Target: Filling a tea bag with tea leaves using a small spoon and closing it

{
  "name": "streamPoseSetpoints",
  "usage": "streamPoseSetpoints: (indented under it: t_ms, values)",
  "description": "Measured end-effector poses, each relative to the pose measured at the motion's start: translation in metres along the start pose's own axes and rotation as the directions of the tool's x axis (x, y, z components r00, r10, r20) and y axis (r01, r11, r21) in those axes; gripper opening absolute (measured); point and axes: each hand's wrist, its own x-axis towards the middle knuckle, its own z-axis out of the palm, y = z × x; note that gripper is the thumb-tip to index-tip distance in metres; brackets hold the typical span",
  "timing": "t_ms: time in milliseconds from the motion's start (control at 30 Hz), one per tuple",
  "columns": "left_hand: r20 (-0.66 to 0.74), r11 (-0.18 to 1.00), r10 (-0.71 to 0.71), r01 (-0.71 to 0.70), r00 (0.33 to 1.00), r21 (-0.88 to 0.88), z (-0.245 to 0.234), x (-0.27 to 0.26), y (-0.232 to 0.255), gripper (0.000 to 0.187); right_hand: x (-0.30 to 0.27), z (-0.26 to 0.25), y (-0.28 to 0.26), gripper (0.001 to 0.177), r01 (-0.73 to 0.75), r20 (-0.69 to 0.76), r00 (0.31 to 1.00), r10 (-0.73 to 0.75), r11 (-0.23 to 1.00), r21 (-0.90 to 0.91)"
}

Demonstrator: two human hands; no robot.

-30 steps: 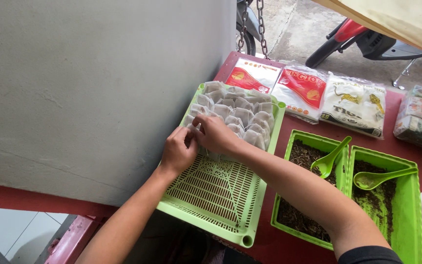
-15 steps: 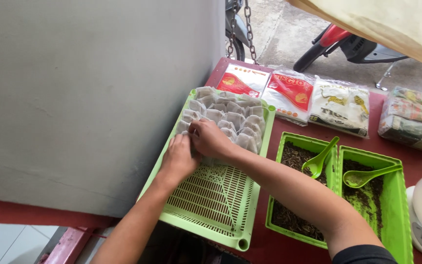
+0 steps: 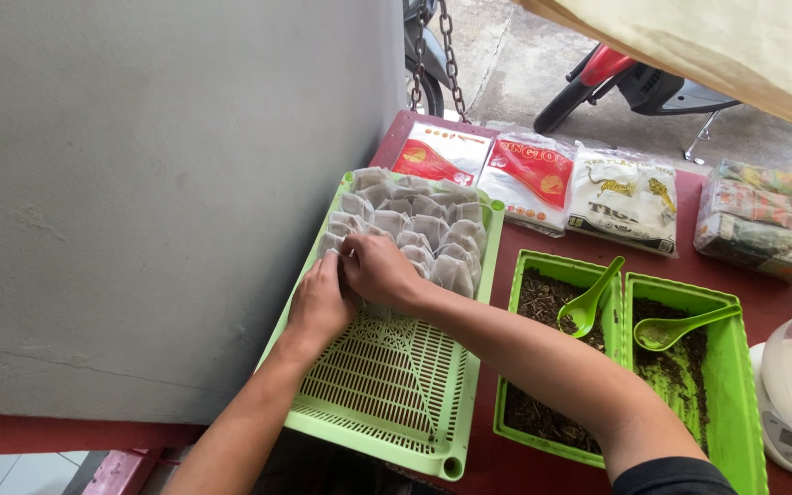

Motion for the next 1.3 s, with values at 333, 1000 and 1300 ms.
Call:
streamPoseSetpoints:
  t_ms: [333, 1000, 1300]
  values:
    - [-0.073, 0.999, 0.038, -0.036, 0.997, 0.025, 0.017, 0.007, -0.017, 0.030, -0.007, -0.015, -0.018, 0.020, -0.052, 0.013, 0.998, 0.054, 0.991, -0.124]
    - [-0.088, 0.609, 0.727, -0.698, 0.682, -0.377, 0.035, -0.014, 0.244, 0.039, -0.233, -0.238, 0.000, 0.012, 0.017, -0.197, 0.977, -0.084, 0.947, -0.320]
    - [0.047, 0.322, 0.938, -0.816, 0.343, -0.481, 0.115, -0.041, 0.390, 0.056, -0.401, -0.336, 0.047, 0.014, -0.120, -0.312, 0.948, -0.070, 0.827, -0.549]
